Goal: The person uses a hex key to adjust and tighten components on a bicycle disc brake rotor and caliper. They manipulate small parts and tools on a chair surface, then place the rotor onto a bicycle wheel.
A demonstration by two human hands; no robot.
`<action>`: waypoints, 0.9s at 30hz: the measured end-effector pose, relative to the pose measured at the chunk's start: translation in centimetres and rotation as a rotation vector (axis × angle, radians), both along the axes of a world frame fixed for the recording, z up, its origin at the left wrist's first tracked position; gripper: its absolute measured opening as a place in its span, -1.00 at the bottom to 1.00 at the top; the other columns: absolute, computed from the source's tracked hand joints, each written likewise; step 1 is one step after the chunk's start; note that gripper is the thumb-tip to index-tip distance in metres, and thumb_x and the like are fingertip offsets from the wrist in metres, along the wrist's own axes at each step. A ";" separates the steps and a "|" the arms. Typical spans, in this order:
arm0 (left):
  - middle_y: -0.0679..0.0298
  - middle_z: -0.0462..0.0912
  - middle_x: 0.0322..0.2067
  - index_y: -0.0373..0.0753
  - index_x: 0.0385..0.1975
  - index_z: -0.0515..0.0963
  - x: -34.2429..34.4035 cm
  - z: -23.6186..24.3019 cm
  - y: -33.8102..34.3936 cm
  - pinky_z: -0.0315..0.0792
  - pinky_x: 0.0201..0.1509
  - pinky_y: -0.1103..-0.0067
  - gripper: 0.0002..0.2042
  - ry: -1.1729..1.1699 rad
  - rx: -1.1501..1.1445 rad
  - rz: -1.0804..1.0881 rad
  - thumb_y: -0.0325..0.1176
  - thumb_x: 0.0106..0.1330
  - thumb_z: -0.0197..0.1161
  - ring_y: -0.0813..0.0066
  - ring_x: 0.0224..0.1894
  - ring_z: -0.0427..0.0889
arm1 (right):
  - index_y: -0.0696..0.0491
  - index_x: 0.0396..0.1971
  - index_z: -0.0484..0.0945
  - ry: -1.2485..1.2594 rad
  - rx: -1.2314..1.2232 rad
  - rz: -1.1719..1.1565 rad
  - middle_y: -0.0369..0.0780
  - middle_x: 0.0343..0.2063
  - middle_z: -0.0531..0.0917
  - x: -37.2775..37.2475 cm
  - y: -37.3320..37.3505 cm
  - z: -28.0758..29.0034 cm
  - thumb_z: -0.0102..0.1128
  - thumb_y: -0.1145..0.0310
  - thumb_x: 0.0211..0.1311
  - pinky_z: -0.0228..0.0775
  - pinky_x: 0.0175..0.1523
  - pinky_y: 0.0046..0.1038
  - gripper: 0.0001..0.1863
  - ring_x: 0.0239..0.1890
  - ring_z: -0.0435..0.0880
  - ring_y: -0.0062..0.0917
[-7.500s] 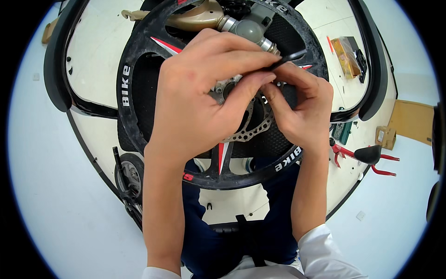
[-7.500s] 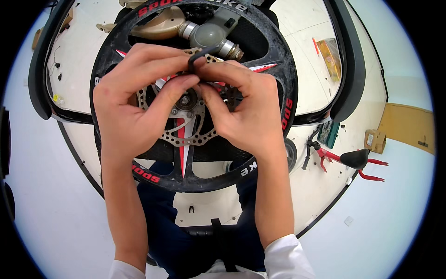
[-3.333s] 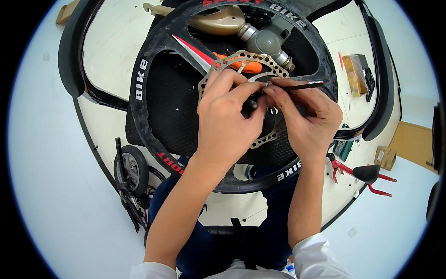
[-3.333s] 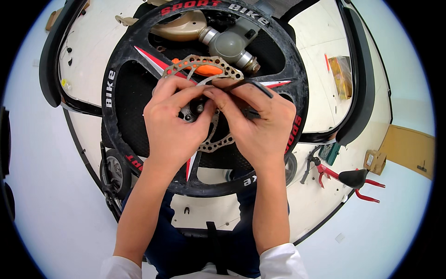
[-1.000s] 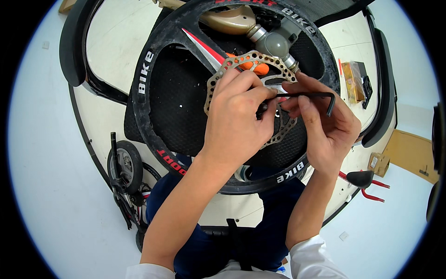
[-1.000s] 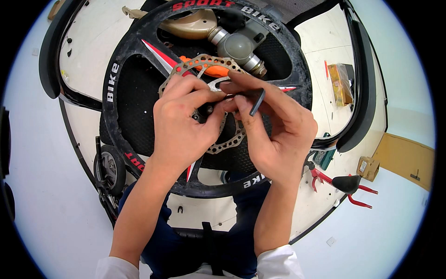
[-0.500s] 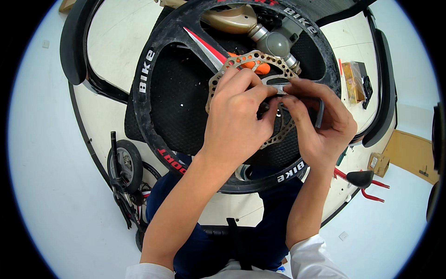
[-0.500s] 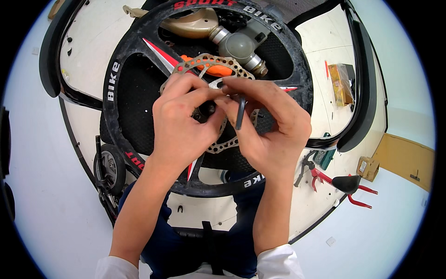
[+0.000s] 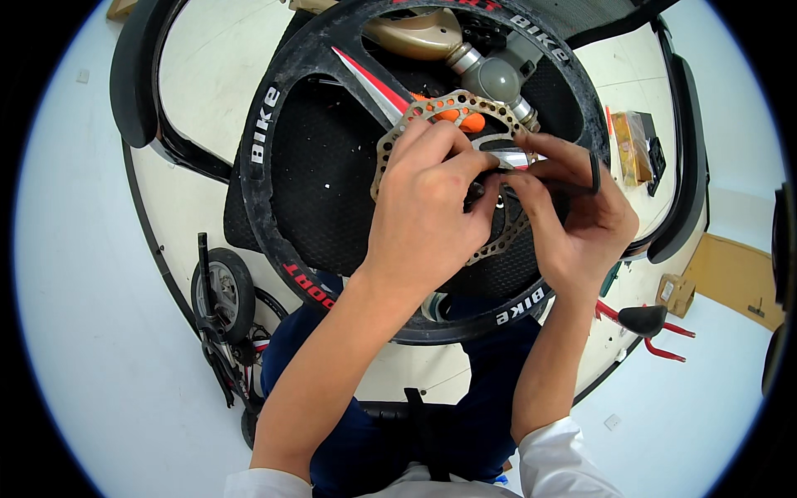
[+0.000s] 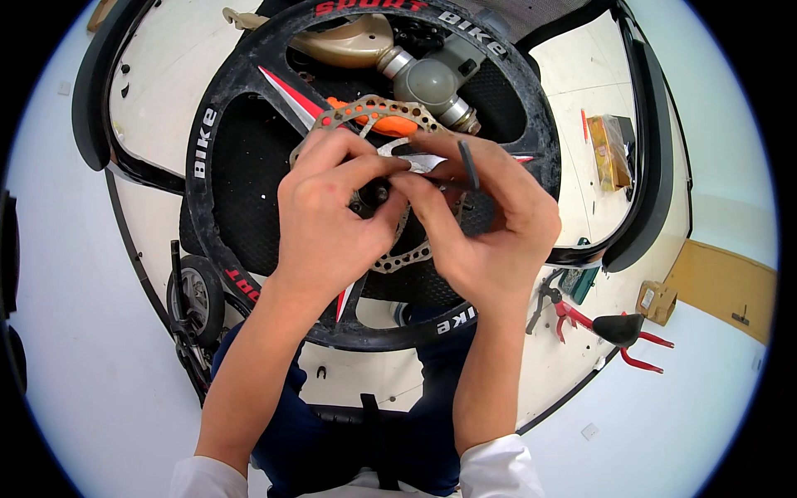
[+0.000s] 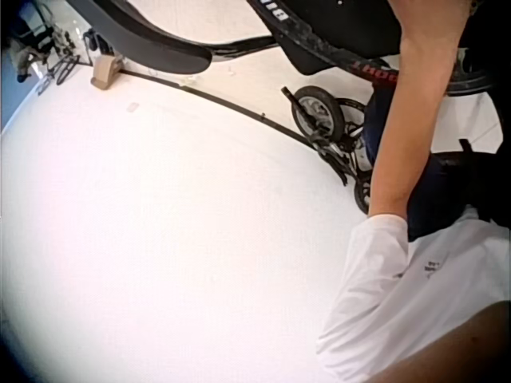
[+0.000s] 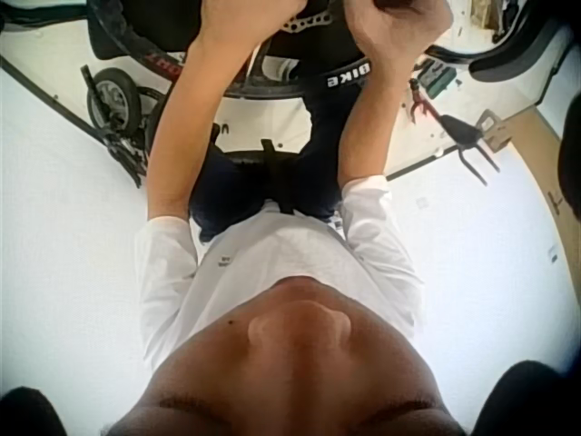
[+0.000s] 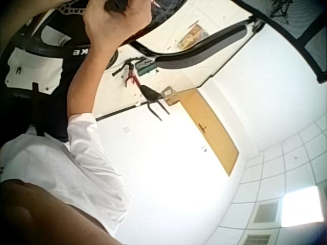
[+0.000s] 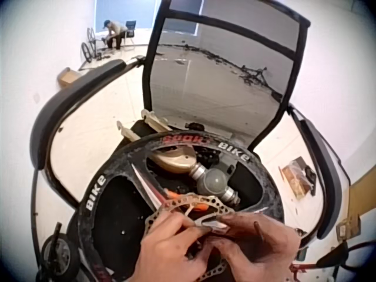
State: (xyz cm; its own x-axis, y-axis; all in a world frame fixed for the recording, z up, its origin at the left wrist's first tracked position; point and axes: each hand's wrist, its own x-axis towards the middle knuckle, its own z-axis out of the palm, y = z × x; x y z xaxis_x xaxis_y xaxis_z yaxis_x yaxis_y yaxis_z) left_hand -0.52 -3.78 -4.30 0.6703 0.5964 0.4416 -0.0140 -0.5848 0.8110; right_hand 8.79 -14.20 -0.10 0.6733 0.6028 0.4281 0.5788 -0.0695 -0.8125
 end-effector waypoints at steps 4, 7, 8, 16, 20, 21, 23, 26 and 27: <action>0.17 0.54 -0.42 -0.37 -0.43 0.69 0.1 0.0 0.0 0.47 -0.12 0.38 -0.85 0.012 0.005 0.007 -0.58 -0.05 0.41 0.19 -0.22 0.53 | 0.27 -0.25 0.68 0.182 -0.057 0.060 -0.18 -0.38 0.76 -0.1 -0.9 0.8 0.34 0.67 0.10 0.45 -0.41 -0.71 -0.82 -0.48 0.66 -0.69; 0.17 0.54 -0.42 -0.38 -0.43 0.69 0.1 0.0 0.0 0.47 -0.12 0.38 -0.86 0.017 -0.003 0.004 -0.58 -0.04 0.41 0.19 -0.23 0.53 | 0.34 -0.22 0.63 0.179 -0.202 0.017 -0.12 -0.37 0.75 -0.4 -1.1 1.8 0.30 0.70 0.16 0.49 -0.35 -0.71 -0.82 -0.49 0.65 -0.69; 0.17 0.53 -0.42 -0.38 -0.43 0.69 0.1 0.1 0.0 0.47 -0.12 0.38 -0.86 0.022 -0.003 0.005 -0.58 -0.04 0.41 0.19 -0.23 0.53 | 0.33 -0.20 0.63 0.117 -0.231 0.002 -0.12 -0.36 0.75 -0.3 -1.4 1.6 0.30 0.70 0.16 0.48 -0.35 -0.71 -0.81 -0.48 0.64 -0.70; 0.19 0.52 -0.43 -0.37 -0.44 0.70 0.0 -0.1 0.0 0.46 -0.13 0.39 -0.86 0.007 0.003 -0.010 -0.57 -0.05 0.41 0.20 -0.24 0.51 | 0.18 -0.14 0.66 0.058 0.019 0.022 -0.21 -0.34 0.73 0.0 -0.1 -0.9 0.36 0.64 0.08 0.35 -0.48 -0.74 -0.71 -0.54 0.54 -0.79; 0.20 0.52 -0.43 -0.36 -0.44 0.69 0.1 0.0 -0.2 0.45 -0.12 0.40 -0.86 0.006 0.001 -0.006 -0.57 -0.05 0.41 0.20 -0.24 0.50 | 0.22 -0.12 0.67 0.035 -0.009 0.124 -0.16 -0.33 0.75 0.4 -0.5 -0.7 0.32 0.66 0.12 0.41 -0.48 -0.70 -0.72 -0.55 0.60 -0.71; 0.20 0.51 -0.43 -0.36 -0.43 0.69 0.1 -0.1 -0.2 0.45 -0.12 0.40 -0.86 0.013 0.004 -0.006 -0.57 -0.05 0.41 0.21 -0.24 0.50 | 0.29 -0.15 0.66 0.066 -0.107 0.104 -0.12 -0.30 0.76 0.0 -0.8 0.3 0.30 0.68 0.15 0.45 -0.46 -0.69 -0.77 -0.52 0.63 -0.69; 0.21 0.51 -0.44 -0.35 -0.43 0.69 0.1 -0.2 -0.1 0.45 -0.12 0.40 -0.85 0.019 0.013 -0.002 -0.57 -0.05 0.41 0.21 -0.24 0.50 | 0.29 -0.24 0.68 0.081 -0.194 0.026 -0.15 -0.37 0.75 -0.2 -1.0 0.7 0.34 0.66 0.13 0.44 -0.47 -0.70 -0.83 -0.54 0.63 -0.69; 0.22 0.51 -0.44 -0.34 -0.43 0.69 0.1 0.0 -0.1 0.45 -0.13 0.40 -0.85 0.007 0.016 0.001 -0.56 -0.06 0.42 0.21 -0.25 0.50 | 0.17 -0.33 0.75 0.069 -0.161 -0.115 -0.28 -0.53 0.73 -0.2 -0.9 0.1 0.46 0.57 0.03 0.34 -0.52 -0.76 -0.84 -0.62 0.59 -0.74; 0.23 0.51 -0.44 -0.33 -0.44 0.69 0.0 0.1 -0.1 0.45 -0.14 0.40 -0.85 -0.001 0.005 0.001 -0.56 -0.06 0.42 0.21 -0.26 0.51 | 0.18 -0.31 0.75 0.091 -0.152 -0.130 -0.26 -0.50 0.74 -0.3 -0.8 0.0 0.46 0.57 0.02 0.35 -0.51 -0.77 -0.82 -0.61 0.60 -0.74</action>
State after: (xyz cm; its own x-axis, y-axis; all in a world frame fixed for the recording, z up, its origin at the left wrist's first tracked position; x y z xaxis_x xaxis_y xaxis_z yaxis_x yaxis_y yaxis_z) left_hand -0.50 -3.89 -4.25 0.6694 0.5944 0.4456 -0.0147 -0.5891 0.8079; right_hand 8.49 -15.04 -0.12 0.7814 0.5614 0.2724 0.4816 -0.2649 -0.8354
